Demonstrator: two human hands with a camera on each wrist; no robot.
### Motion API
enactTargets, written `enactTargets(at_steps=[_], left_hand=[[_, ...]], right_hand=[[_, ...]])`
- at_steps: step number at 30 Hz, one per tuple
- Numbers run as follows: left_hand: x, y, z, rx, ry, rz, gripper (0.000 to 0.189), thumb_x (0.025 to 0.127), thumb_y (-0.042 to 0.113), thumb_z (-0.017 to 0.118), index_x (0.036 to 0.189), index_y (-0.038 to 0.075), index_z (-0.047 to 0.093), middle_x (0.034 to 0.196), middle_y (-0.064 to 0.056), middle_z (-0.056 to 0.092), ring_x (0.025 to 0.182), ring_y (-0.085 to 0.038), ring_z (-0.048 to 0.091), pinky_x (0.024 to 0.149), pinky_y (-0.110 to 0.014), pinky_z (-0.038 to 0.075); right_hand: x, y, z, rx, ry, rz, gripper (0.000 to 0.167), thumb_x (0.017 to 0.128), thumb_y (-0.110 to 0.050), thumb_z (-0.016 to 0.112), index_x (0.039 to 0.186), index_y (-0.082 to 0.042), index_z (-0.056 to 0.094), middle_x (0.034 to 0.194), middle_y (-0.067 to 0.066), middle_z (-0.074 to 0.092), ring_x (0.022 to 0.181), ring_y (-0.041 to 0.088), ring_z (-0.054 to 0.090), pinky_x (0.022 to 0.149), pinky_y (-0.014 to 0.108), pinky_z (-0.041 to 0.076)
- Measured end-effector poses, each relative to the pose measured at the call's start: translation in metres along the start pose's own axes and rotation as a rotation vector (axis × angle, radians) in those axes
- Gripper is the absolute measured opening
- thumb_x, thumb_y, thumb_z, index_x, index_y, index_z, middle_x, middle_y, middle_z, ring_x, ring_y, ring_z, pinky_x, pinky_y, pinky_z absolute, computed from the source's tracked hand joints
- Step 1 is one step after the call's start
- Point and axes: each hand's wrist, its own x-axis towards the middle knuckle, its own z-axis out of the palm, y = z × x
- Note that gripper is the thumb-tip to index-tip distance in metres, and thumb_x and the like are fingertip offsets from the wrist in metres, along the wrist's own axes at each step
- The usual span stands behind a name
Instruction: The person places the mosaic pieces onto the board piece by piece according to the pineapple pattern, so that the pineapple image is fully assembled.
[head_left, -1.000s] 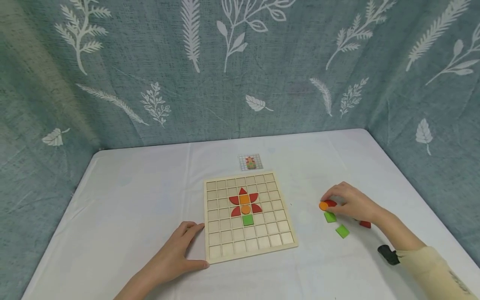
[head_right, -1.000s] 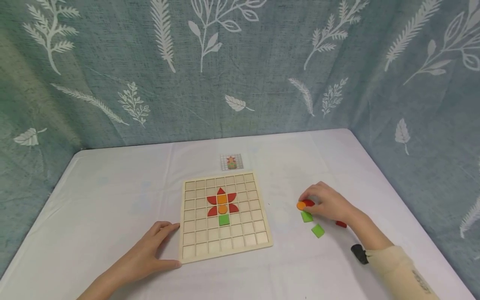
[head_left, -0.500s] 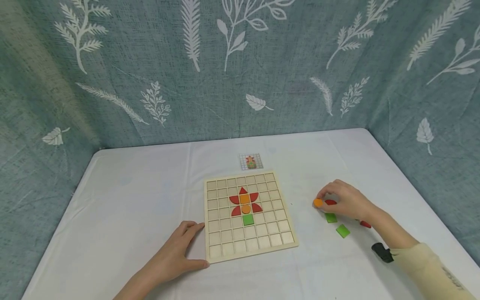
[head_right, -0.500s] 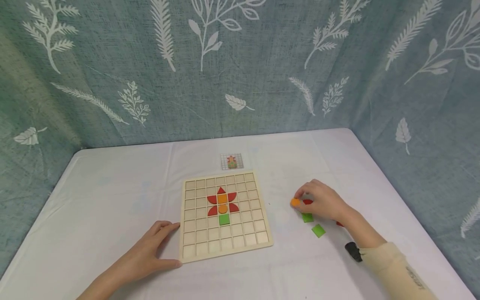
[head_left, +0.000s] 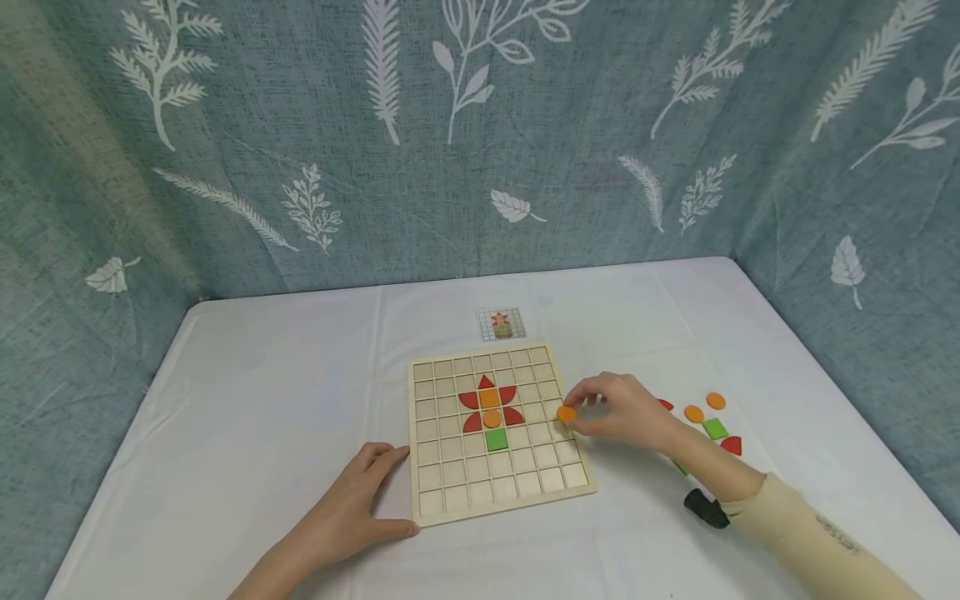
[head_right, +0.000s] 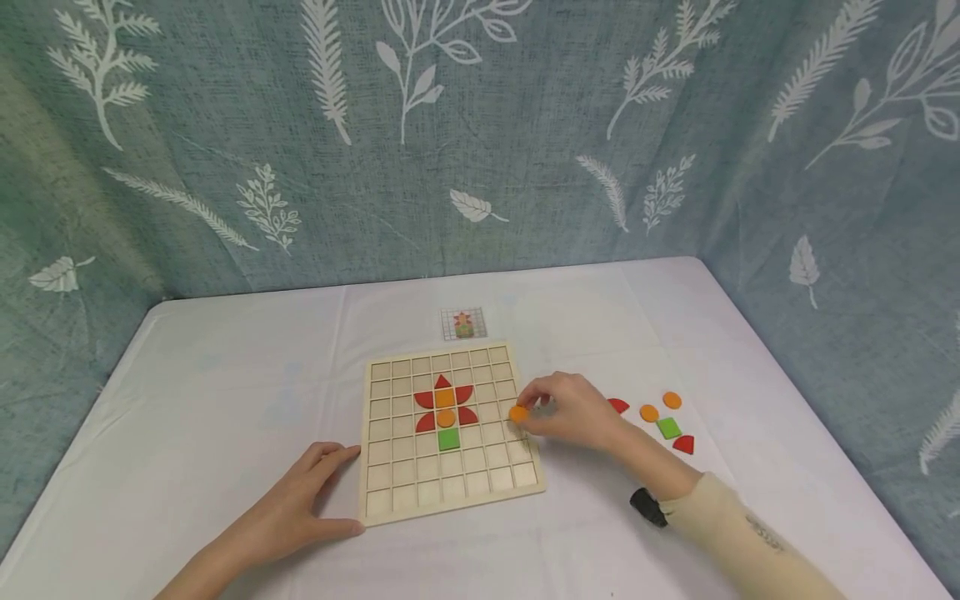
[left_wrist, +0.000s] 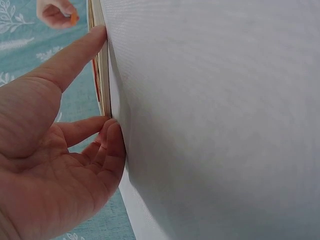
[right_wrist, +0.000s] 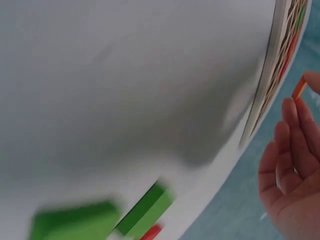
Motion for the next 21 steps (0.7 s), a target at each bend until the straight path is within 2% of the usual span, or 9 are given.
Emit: enactTargets(at_steps=[12, 21], left_hand=[[0.000, 0.000, 0.001, -0.001, 0.001, -0.011, 0.092, 0.068, 0.040, 0.088, 0.142, 0.005, 0.046, 0.131, -0.007, 0.043, 0.118, -0.026, 0.046, 0.100, -0.050, 0.040], [0.000, 0.001, 0.000, 0.004, 0.014, 0.012, 0.092, 0.068, 0.039, 0.088, 0.142, 0.005, 0.046, 0.130, -0.006, 0.044, 0.117, -0.024, 0.047, 0.099, -0.049, 0.041]], right_hand=[[0.025, -0.033, 0.028, -0.022, -0.036, -0.014, 0.015, 0.079, -0.029, 0.080, 0.091, -0.021, 0.075, 0.084, -0.017, 0.064, 0.082, 0.008, 0.055, 0.073, 0.028, 0.046], [0.030, -0.039, 0.041, -0.119, -0.045, -0.119, 0.013, 0.080, -0.029, 0.079, 0.088, -0.020, 0.075, 0.079, -0.016, 0.062, 0.081, 0.005, 0.051, 0.071, 0.025, 0.046]])
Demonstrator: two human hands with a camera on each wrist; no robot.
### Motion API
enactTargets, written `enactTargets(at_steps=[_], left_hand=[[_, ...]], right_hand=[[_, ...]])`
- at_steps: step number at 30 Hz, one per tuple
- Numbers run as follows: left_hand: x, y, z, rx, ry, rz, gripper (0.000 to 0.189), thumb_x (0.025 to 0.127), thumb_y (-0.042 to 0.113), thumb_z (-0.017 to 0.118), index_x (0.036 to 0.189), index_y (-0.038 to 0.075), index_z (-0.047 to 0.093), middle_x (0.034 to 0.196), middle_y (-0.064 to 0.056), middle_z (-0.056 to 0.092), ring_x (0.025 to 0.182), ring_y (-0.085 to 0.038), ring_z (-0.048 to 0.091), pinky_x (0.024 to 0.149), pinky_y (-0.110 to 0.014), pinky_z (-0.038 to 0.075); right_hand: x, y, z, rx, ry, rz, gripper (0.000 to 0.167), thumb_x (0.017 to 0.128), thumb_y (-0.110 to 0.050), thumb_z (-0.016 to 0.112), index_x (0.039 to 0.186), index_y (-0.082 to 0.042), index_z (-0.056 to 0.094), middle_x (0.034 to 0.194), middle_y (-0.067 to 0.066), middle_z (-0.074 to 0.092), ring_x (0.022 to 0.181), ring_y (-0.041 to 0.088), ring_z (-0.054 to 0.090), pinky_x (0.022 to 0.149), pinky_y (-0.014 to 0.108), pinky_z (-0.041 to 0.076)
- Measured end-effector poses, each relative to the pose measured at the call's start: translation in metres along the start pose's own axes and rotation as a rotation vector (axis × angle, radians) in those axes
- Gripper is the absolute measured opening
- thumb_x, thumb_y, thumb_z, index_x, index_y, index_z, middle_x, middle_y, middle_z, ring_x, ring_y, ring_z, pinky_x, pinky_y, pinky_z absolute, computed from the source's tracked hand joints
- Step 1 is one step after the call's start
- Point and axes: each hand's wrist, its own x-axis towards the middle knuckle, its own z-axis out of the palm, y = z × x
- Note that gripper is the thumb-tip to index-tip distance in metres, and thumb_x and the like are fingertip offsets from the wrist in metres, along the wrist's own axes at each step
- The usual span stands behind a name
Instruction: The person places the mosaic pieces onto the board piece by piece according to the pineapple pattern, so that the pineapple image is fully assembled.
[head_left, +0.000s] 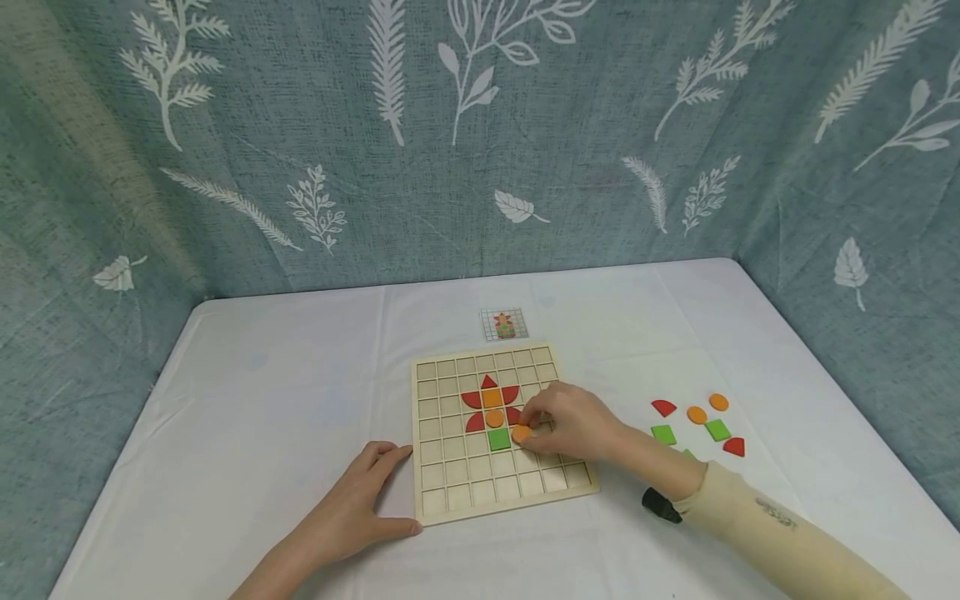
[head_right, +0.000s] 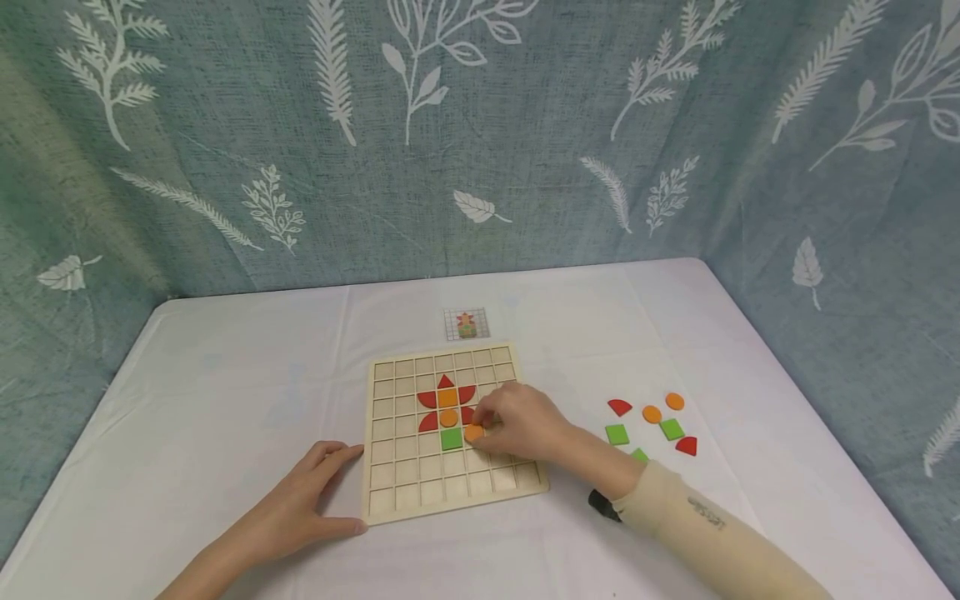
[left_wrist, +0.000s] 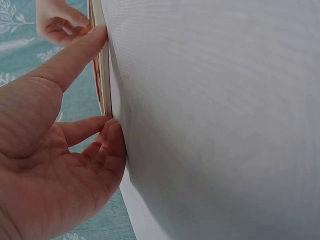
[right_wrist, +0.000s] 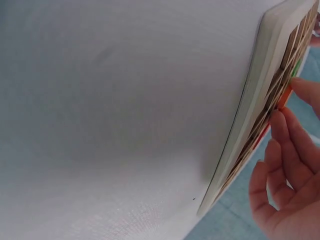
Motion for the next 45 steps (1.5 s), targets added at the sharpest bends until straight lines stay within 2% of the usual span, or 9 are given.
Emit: enactTargets(at_steps=[5, 9, 13, 17, 25, 30, 37, 42, 45], left_hand=[[0.000, 0.001, -0.002, 0.004, 0.003, 0.013, 0.092, 0.068, 0.040, 0.088, 0.142, 0.005, 0.046, 0.130, -0.006, 0.044, 0.117, -0.023, 0.047, 0.099, -0.049, 0.041], [0.000, 0.001, -0.002, 0.002, -0.005, 0.004, 0.092, 0.068, 0.040, 0.088, 0.142, 0.005, 0.046, 0.131, -0.006, 0.044, 0.118, -0.024, 0.047, 0.099, -0.049, 0.041], [0.001, 0.001, -0.002, -0.003, -0.010, -0.008, 0.093, 0.068, 0.040, 0.088, 0.143, 0.005, 0.046, 0.131, -0.007, 0.044, 0.119, -0.025, 0.047, 0.100, -0.049, 0.041], [0.001, 0.000, -0.002, -0.003, -0.011, -0.010, 0.093, 0.067, 0.040, 0.089, 0.143, 0.005, 0.046, 0.132, -0.007, 0.044, 0.119, -0.026, 0.047, 0.100, -0.049, 0.040], [0.002, 0.000, -0.003, 0.001, -0.015, -0.008, 0.093, 0.068, 0.041, 0.088, 0.143, 0.006, 0.046, 0.131, -0.007, 0.044, 0.118, -0.026, 0.047, 0.099, -0.050, 0.041], [0.002, 0.000, -0.003, 0.002, -0.014, -0.004, 0.093, 0.068, 0.040, 0.088, 0.143, 0.006, 0.046, 0.130, -0.007, 0.044, 0.117, -0.025, 0.047, 0.098, -0.049, 0.041], [0.002, -0.001, -0.002, 0.004, -0.010, -0.009, 0.091, 0.068, 0.038, 0.088, 0.142, 0.006, 0.046, 0.130, -0.005, 0.044, 0.116, -0.022, 0.046, 0.098, -0.048, 0.041], [0.002, -0.001, -0.002, 0.002, -0.016, -0.014, 0.091, 0.068, 0.039, 0.088, 0.143, 0.006, 0.046, 0.130, -0.005, 0.043, 0.117, -0.022, 0.046, 0.099, -0.048, 0.041], [0.003, -0.001, -0.003, 0.004, -0.017, -0.006, 0.092, 0.068, 0.040, 0.088, 0.143, 0.006, 0.046, 0.130, -0.005, 0.043, 0.117, -0.023, 0.046, 0.099, -0.049, 0.041]], right_hand=[[0.000, 0.000, 0.001, -0.018, 0.012, -0.028, 0.016, 0.079, -0.028, 0.080, 0.089, -0.018, 0.075, 0.080, -0.014, 0.063, 0.081, 0.006, 0.052, 0.070, 0.025, 0.046], [-0.002, 0.000, -0.001, -0.024, 0.015, -0.013, 0.018, 0.079, -0.031, 0.081, 0.091, -0.020, 0.075, 0.083, -0.014, 0.065, 0.083, 0.005, 0.053, 0.072, 0.026, 0.047], [-0.005, 0.000, -0.008, -0.002, 0.014, 0.042, 0.021, 0.078, -0.033, 0.082, 0.093, -0.020, 0.075, 0.087, -0.015, 0.066, 0.086, 0.005, 0.054, 0.075, 0.027, 0.048], [-0.011, 0.006, -0.018, 0.035, 0.031, 0.101, 0.022, 0.078, -0.032, 0.082, 0.095, -0.019, 0.075, 0.087, -0.014, 0.065, 0.084, 0.009, 0.055, 0.072, 0.028, 0.047], [-0.048, 0.046, -0.044, 0.066, 0.190, 0.220, 0.024, 0.081, -0.027, 0.080, 0.101, -0.016, 0.074, 0.092, -0.007, 0.067, 0.083, 0.013, 0.056, 0.069, 0.031, 0.048], [-0.082, 0.076, -0.064, 0.050, 0.229, 0.291, 0.027, 0.084, -0.026, 0.078, 0.107, -0.013, 0.072, 0.101, 0.001, 0.068, 0.088, 0.020, 0.057, 0.069, 0.034, 0.049], [-0.118, 0.101, -0.088, -0.026, 0.157, 0.400, 0.036, 0.082, -0.029, 0.080, 0.111, -0.008, 0.070, 0.104, 0.006, 0.066, 0.088, 0.022, 0.054, 0.069, 0.035, 0.046], [-0.131, 0.109, -0.093, -0.060, 0.099, 0.475, 0.038, 0.080, -0.027, 0.080, 0.110, -0.005, 0.070, 0.104, 0.009, 0.065, 0.091, 0.026, 0.055, 0.074, 0.041, 0.046], [-0.135, 0.111, -0.093, -0.057, 0.075, 0.489, 0.037, 0.079, -0.025, 0.080, 0.107, -0.003, 0.070, 0.101, 0.011, 0.065, 0.091, 0.029, 0.056, 0.074, 0.045, 0.048]])
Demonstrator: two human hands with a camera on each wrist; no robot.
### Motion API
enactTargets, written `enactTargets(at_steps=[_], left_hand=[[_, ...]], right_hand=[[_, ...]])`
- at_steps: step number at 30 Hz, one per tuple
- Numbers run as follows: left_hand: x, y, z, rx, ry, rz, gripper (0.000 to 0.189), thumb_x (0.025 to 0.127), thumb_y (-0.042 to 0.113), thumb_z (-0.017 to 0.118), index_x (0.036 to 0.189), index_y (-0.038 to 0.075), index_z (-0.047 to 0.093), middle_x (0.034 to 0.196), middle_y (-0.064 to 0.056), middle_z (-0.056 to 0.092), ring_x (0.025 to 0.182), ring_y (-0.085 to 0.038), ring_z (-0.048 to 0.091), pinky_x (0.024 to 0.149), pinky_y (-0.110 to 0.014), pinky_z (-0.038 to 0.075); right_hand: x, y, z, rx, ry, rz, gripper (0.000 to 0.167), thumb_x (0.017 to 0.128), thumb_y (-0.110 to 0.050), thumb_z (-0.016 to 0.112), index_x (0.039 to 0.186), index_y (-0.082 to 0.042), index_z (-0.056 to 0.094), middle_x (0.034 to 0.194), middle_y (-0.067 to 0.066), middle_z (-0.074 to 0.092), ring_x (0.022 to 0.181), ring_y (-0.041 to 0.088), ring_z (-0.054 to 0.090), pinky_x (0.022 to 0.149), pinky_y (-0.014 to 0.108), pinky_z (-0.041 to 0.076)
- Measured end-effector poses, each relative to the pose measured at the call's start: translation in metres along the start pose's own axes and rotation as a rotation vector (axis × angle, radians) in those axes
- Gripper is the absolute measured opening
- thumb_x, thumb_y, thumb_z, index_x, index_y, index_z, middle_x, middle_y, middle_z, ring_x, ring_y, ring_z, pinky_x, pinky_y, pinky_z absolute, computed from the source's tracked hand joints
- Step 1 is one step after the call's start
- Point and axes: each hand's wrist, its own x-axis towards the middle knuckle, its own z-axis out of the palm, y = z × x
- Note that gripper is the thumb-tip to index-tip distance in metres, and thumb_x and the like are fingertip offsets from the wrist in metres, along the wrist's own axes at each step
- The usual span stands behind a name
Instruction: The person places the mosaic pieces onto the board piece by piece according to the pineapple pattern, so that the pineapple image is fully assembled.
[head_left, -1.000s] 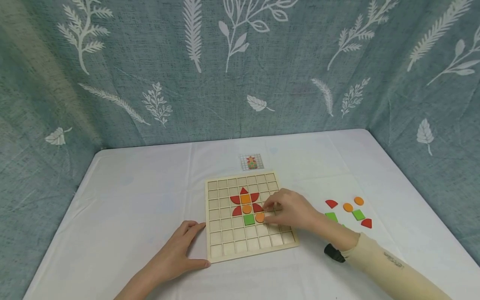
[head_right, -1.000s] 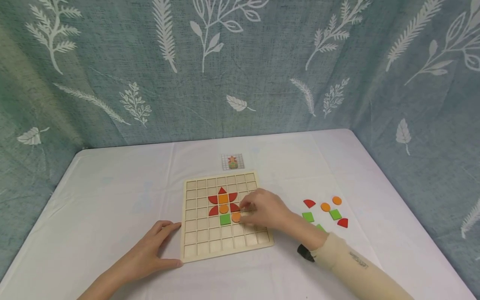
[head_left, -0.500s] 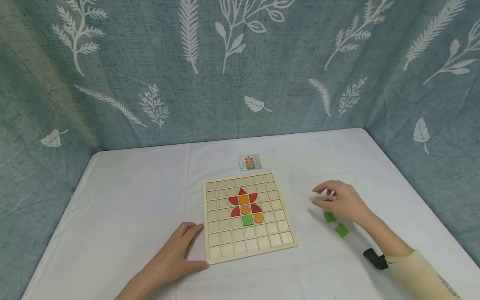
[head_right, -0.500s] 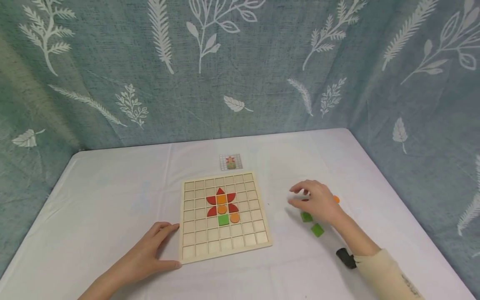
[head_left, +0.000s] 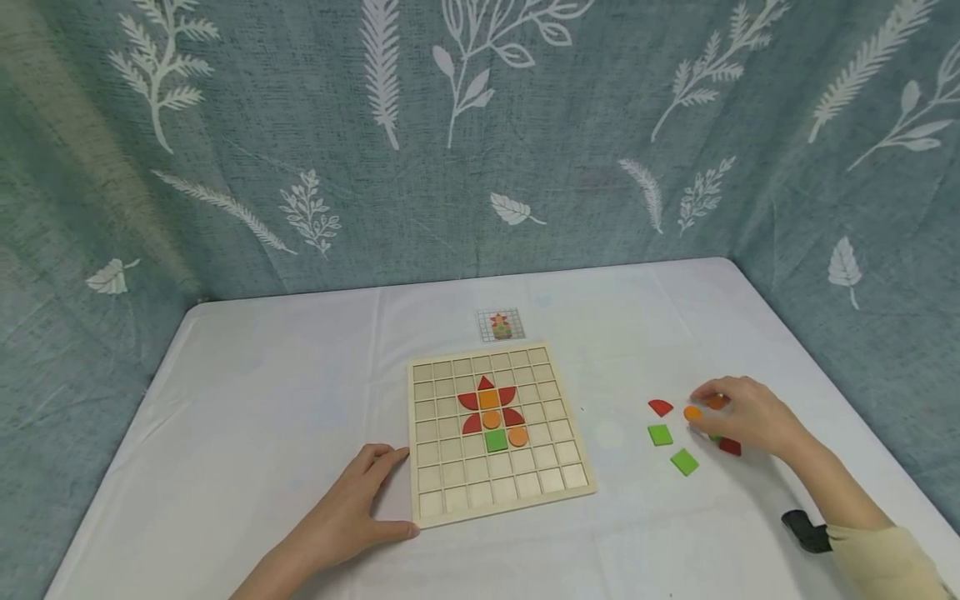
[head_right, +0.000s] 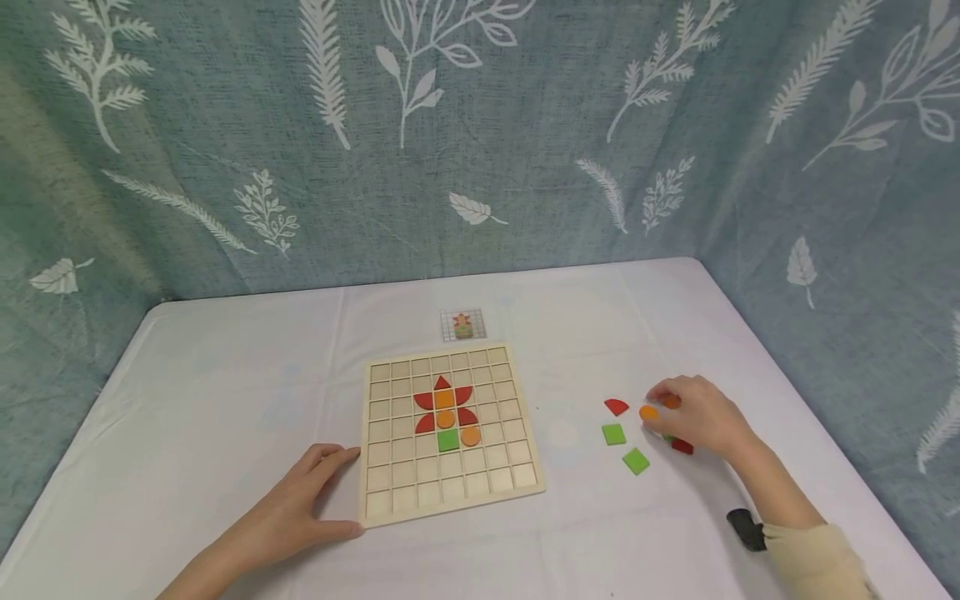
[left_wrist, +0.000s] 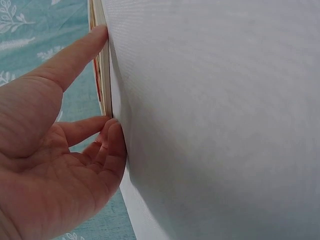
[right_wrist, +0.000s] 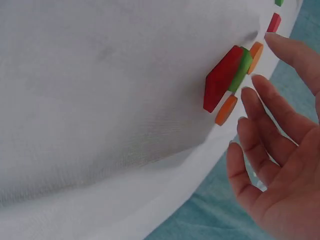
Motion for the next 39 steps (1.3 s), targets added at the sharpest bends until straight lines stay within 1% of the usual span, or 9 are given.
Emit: enactTargets(at_steps=[5, 9, 12, 17, 21, 24, 29, 34, 39], left_hand=[[-0.001, -0.001, -0.001, 0.000, 0.002, -0.001, 0.091, 0.069, 0.040, 0.088, 0.142, 0.006, 0.046, 0.131, -0.006, 0.043, 0.118, -0.024, 0.046, 0.099, -0.049, 0.041], [-0.002, 0.000, -0.002, -0.003, 0.004, 0.002, 0.091, 0.069, 0.040, 0.087, 0.142, 0.005, 0.046, 0.132, -0.006, 0.043, 0.119, -0.025, 0.046, 0.100, -0.049, 0.040], [-0.002, 0.000, -0.003, -0.005, 0.002, 0.007, 0.092, 0.068, 0.041, 0.088, 0.142, 0.005, 0.046, 0.132, -0.007, 0.043, 0.119, -0.025, 0.046, 0.100, -0.050, 0.040], [-0.002, 0.000, -0.003, 0.001, -0.001, 0.005, 0.093, 0.068, 0.042, 0.088, 0.143, 0.005, 0.046, 0.132, -0.006, 0.043, 0.119, -0.025, 0.046, 0.100, -0.049, 0.040], [-0.002, 0.000, -0.002, 0.000, 0.001, 0.004, 0.093, 0.068, 0.042, 0.088, 0.143, 0.005, 0.046, 0.131, -0.006, 0.043, 0.118, -0.024, 0.046, 0.100, -0.050, 0.040], [-0.001, 0.000, -0.002, -0.005, 0.003, 0.006, 0.093, 0.068, 0.041, 0.088, 0.142, 0.005, 0.046, 0.131, -0.006, 0.044, 0.118, -0.025, 0.046, 0.100, -0.050, 0.040], [-0.001, -0.001, -0.001, -0.012, 0.000, -0.001, 0.092, 0.068, 0.039, 0.088, 0.142, 0.005, 0.046, 0.130, -0.005, 0.044, 0.117, -0.023, 0.046, 0.100, -0.049, 0.040], [0.000, 0.000, 0.000, -0.013, 0.001, -0.005, 0.092, 0.067, 0.038, 0.088, 0.142, 0.005, 0.047, 0.130, -0.005, 0.044, 0.117, -0.022, 0.046, 0.100, -0.049, 0.040], [0.000, 0.000, -0.001, -0.019, -0.004, -0.015, 0.092, 0.068, 0.039, 0.088, 0.142, 0.005, 0.046, 0.131, -0.005, 0.044, 0.118, -0.023, 0.046, 0.100, -0.049, 0.040]], right_hand=[[0.002, 0.002, 0.002, -0.004, -0.019, 0.002, 0.030, 0.080, -0.023, 0.080, 0.102, -0.004, 0.071, 0.097, 0.009, 0.066, 0.092, 0.031, 0.057, 0.078, 0.051, 0.049], [0.003, 0.002, 0.004, 0.003, -0.017, 0.015, 0.026, 0.083, -0.025, 0.077, 0.099, -0.006, 0.071, 0.094, 0.005, 0.066, 0.089, 0.027, 0.058, 0.075, 0.045, 0.049], [0.002, 0.000, 0.004, -0.010, -0.007, 0.020, 0.026, 0.082, -0.028, 0.078, 0.097, -0.007, 0.072, 0.091, 0.003, 0.065, 0.085, 0.024, 0.057, 0.073, 0.042, 0.048], [0.006, -0.012, 0.006, -0.033, 0.048, -0.026, 0.022, 0.082, -0.027, 0.078, 0.095, -0.010, 0.072, 0.085, -0.001, 0.065, 0.076, 0.018, 0.053, 0.063, 0.033, 0.045], [0.016, -0.036, 0.011, 0.012, 0.084, -0.094, 0.019, 0.082, -0.023, 0.078, 0.096, -0.012, 0.072, 0.085, -0.005, 0.066, 0.075, 0.016, 0.053, 0.058, 0.028, 0.043], [0.025, -0.060, 0.017, 0.053, 0.080, -0.138, 0.018, 0.081, -0.021, 0.079, 0.096, -0.014, 0.072, 0.087, -0.006, 0.067, 0.078, 0.015, 0.054, 0.057, 0.027, 0.043], [0.041, -0.102, 0.033, 0.095, 0.031, -0.208, 0.018, 0.079, -0.021, 0.079, 0.095, -0.019, 0.072, 0.087, -0.011, 0.066, 0.078, 0.012, 0.054, 0.060, 0.027, 0.044], [0.053, -0.143, 0.050, 0.147, -0.024, -0.333, 0.018, 0.077, -0.019, 0.080, 0.093, -0.016, 0.072, 0.084, -0.012, 0.066, 0.077, 0.013, 0.057, 0.066, 0.027, 0.046], [0.060, -0.177, 0.064, 0.182, -0.086, -0.402, 0.017, 0.077, -0.018, 0.079, 0.092, -0.015, 0.071, 0.083, -0.013, 0.066, 0.076, 0.012, 0.057, 0.067, 0.024, 0.048]])
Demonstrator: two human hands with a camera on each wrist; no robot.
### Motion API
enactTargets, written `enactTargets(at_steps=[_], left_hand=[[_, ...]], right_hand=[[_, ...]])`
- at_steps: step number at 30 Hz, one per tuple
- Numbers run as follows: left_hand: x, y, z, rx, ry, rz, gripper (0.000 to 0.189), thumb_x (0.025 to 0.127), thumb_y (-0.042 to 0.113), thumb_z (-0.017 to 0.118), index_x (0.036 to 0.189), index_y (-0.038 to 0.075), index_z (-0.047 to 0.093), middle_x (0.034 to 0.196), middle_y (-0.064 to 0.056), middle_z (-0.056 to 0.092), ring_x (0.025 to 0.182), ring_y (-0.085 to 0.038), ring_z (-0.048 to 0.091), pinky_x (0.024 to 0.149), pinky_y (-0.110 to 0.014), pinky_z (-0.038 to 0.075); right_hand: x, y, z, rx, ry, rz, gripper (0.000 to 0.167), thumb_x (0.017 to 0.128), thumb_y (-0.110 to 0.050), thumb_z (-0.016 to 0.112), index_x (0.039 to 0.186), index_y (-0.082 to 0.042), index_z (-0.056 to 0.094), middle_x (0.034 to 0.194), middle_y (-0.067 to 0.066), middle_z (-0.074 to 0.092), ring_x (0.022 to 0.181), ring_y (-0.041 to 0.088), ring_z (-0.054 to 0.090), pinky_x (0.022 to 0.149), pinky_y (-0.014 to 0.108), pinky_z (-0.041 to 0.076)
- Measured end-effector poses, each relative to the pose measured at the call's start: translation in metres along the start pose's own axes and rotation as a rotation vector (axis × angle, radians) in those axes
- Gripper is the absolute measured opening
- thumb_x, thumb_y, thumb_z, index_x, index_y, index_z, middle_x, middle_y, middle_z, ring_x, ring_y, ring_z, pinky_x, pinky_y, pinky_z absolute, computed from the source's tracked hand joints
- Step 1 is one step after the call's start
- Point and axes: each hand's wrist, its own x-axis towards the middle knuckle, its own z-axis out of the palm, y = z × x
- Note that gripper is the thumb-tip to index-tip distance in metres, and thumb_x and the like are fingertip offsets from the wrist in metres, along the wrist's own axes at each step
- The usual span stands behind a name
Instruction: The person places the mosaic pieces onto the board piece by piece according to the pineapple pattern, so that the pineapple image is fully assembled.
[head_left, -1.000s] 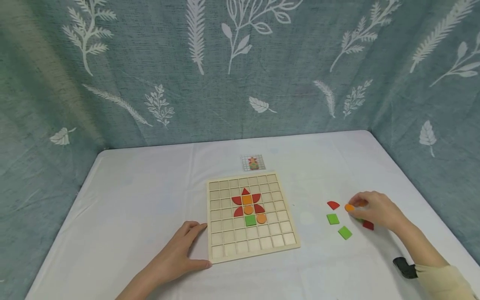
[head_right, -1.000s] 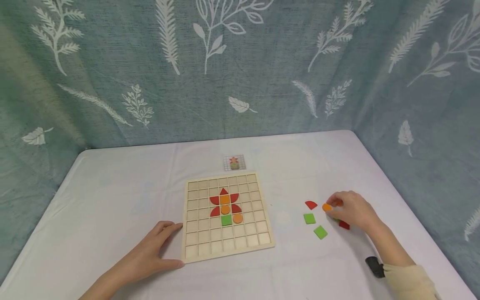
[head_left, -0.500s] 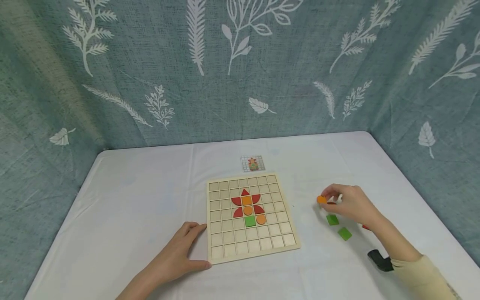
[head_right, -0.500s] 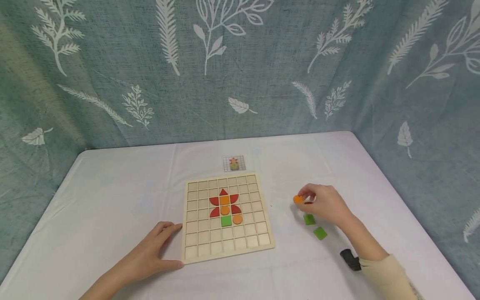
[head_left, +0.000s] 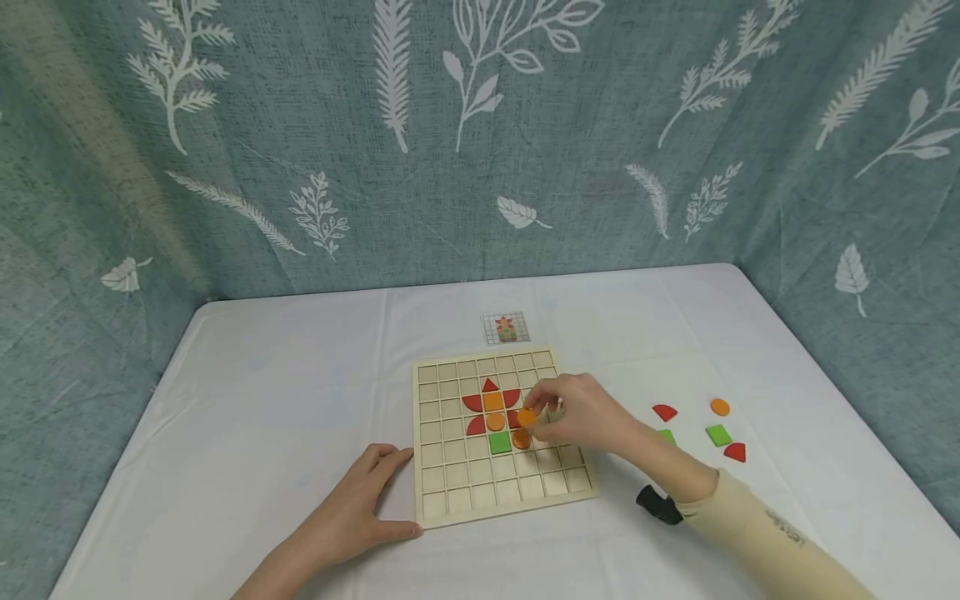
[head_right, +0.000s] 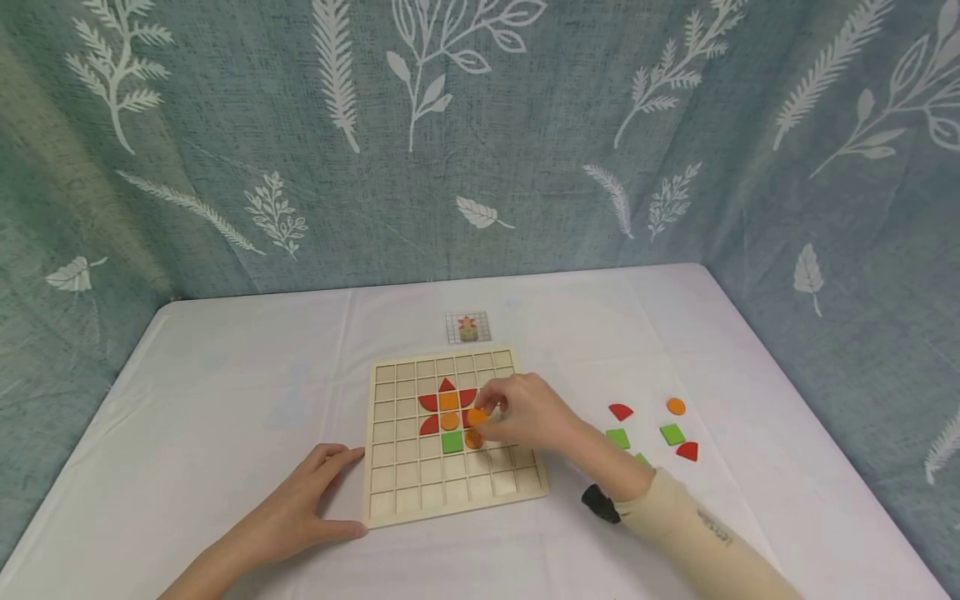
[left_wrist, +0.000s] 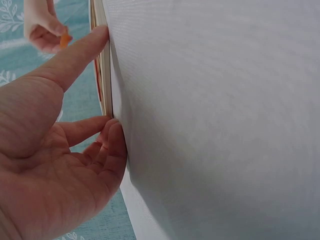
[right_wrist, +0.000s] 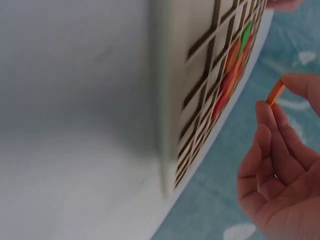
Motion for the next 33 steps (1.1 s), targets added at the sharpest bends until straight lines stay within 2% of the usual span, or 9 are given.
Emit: enactTargets(at_steps=[7, 11, 14, 18, 22, 26, 33], left_hand=[[0.000, 0.000, -0.001, 0.007, 0.003, 0.006, 0.093, 0.068, 0.040, 0.088, 0.143, 0.005, 0.046, 0.130, -0.005, 0.044, 0.117, -0.023, 0.047, 0.100, -0.049, 0.040], [0.000, 0.000, -0.002, 0.010, 0.001, 0.011, 0.093, 0.068, 0.041, 0.088, 0.143, 0.005, 0.046, 0.131, -0.006, 0.044, 0.117, -0.024, 0.047, 0.100, -0.049, 0.040], [-0.001, -0.001, -0.003, 0.003, -0.003, 0.007, 0.093, 0.068, 0.041, 0.088, 0.143, 0.005, 0.046, 0.131, -0.006, 0.044, 0.118, -0.024, 0.046, 0.100, -0.049, 0.040], [-0.001, -0.001, -0.003, -0.006, -0.005, 0.011, 0.093, 0.068, 0.041, 0.088, 0.143, 0.005, 0.046, 0.131, -0.006, 0.043, 0.118, -0.024, 0.046, 0.100, -0.049, 0.039], [0.000, -0.002, -0.003, 0.002, 0.001, 0.026, 0.093, 0.069, 0.043, 0.087, 0.143, 0.004, 0.046, 0.131, -0.007, 0.043, 0.118, -0.024, 0.046, 0.099, -0.050, 0.040], [0.000, -0.001, -0.002, 0.011, 0.004, 0.024, 0.094, 0.068, 0.043, 0.088, 0.143, 0.004, 0.046, 0.131, -0.007, 0.044, 0.118, -0.024, 0.047, 0.099, -0.049, 0.041], [0.000, 0.000, -0.001, 0.007, -0.004, -0.004, 0.093, 0.068, 0.041, 0.088, 0.143, 0.005, 0.046, 0.131, -0.007, 0.044, 0.118, -0.025, 0.046, 0.100, -0.049, 0.040]], right_hand=[[0.018, -0.018, 0.021, 0.026, -0.054, -0.061, 0.014, 0.080, -0.018, 0.078, 0.092, -0.013, 0.071, 0.080, -0.010, 0.066, 0.074, 0.007, 0.058, 0.068, 0.023, 0.049], [0.024, -0.023, 0.032, -0.026, -0.079, -0.089, 0.013, 0.083, -0.023, 0.077, 0.093, -0.015, 0.073, 0.078, -0.010, 0.064, 0.070, 0.004, 0.054, 0.066, 0.023, 0.047], [0.028, -0.026, 0.040, -0.070, -0.102, -0.121, 0.015, 0.084, -0.026, 0.077, 0.094, -0.016, 0.074, 0.078, -0.013, 0.064, 0.073, 0.003, 0.054, 0.071, 0.025, 0.047], [0.031, -0.027, 0.047, -0.082, -0.125, -0.155, 0.015, 0.082, -0.022, 0.076, 0.095, -0.014, 0.074, 0.080, -0.012, 0.064, 0.077, 0.004, 0.055, 0.075, 0.023, 0.047], [0.032, -0.030, 0.049, -0.104, -0.132, -0.169, 0.016, 0.081, -0.021, 0.076, 0.095, -0.012, 0.073, 0.080, -0.010, 0.062, 0.077, 0.006, 0.054, 0.071, 0.020, 0.046], [0.032, -0.032, 0.048, -0.125, -0.136, -0.169, 0.018, 0.080, -0.022, 0.076, 0.096, -0.013, 0.073, 0.081, -0.010, 0.062, 0.080, 0.007, 0.053, 0.073, 0.021, 0.045], [0.020, -0.027, 0.036, -0.088, -0.091, -0.090, 0.017, 0.083, -0.027, 0.077, 0.096, -0.018, 0.073, 0.083, -0.011, 0.063, 0.081, 0.008, 0.053, 0.070, 0.024, 0.046]])
